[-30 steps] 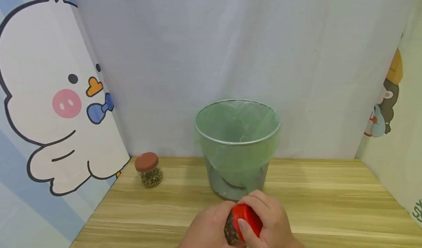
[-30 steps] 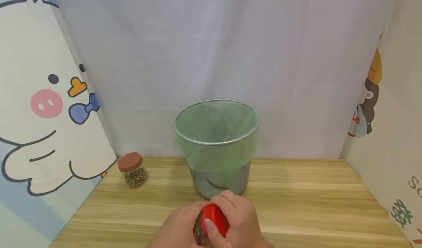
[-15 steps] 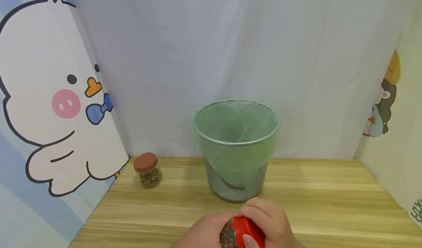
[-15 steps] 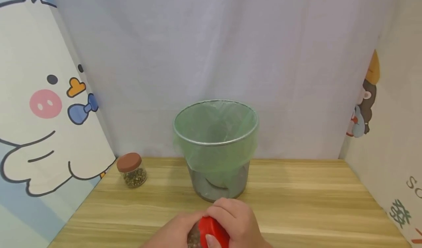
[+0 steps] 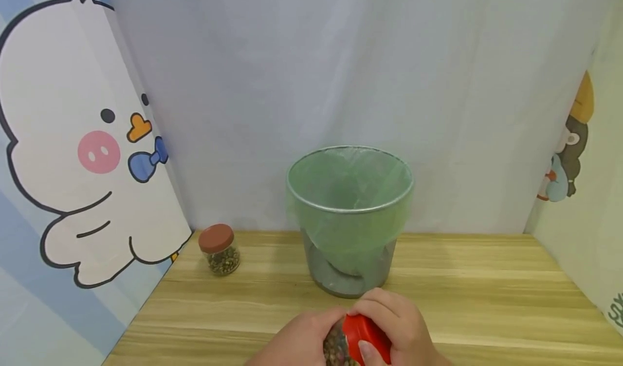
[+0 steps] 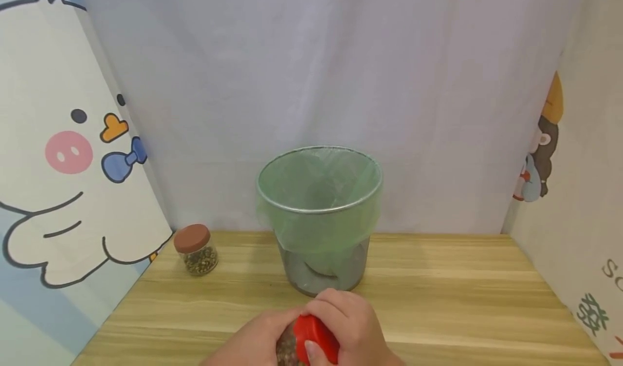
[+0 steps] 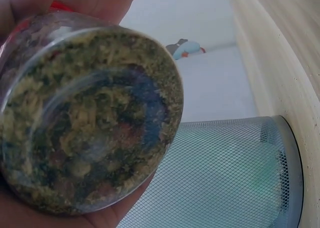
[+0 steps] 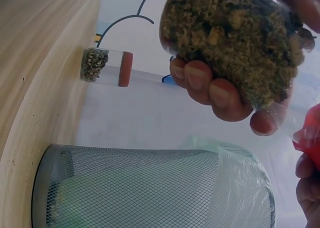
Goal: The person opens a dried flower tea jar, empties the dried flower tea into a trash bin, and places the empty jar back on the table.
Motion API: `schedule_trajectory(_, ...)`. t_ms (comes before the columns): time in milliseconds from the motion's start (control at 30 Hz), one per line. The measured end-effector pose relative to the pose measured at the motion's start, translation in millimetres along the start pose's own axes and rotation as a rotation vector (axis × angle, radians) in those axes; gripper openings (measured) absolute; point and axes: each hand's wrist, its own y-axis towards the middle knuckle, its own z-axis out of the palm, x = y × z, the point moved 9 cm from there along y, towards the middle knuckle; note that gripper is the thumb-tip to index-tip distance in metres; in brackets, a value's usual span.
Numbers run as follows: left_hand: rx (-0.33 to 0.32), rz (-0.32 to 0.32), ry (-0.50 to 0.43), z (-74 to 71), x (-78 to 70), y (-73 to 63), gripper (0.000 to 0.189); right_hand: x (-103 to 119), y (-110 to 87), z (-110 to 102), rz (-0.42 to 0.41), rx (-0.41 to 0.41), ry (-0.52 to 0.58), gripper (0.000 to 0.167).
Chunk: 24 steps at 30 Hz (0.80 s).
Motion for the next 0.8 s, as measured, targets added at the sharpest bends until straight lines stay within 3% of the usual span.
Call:
schedule_trajectory(233,-0.018,-0.001,0.006,-0.9,-2.4,-0.1,0.054,-2.7,1.4,-2.5,0.029,-0.004,0.014,0.028)
schedule_trajectory(433,-0.037,0.040,0.055,-3.8,-6.0,-0.2,0.054,-4.7,4.1,-6.6,0.043,-0.022,0.007,0.028)
schedule_trajectory(800,-0.043,0.039,0.043,-7.0,-3.8,-1.9,0.053,-7.5,3.7,-5.7,0.082,-0.027,0.043,0.024)
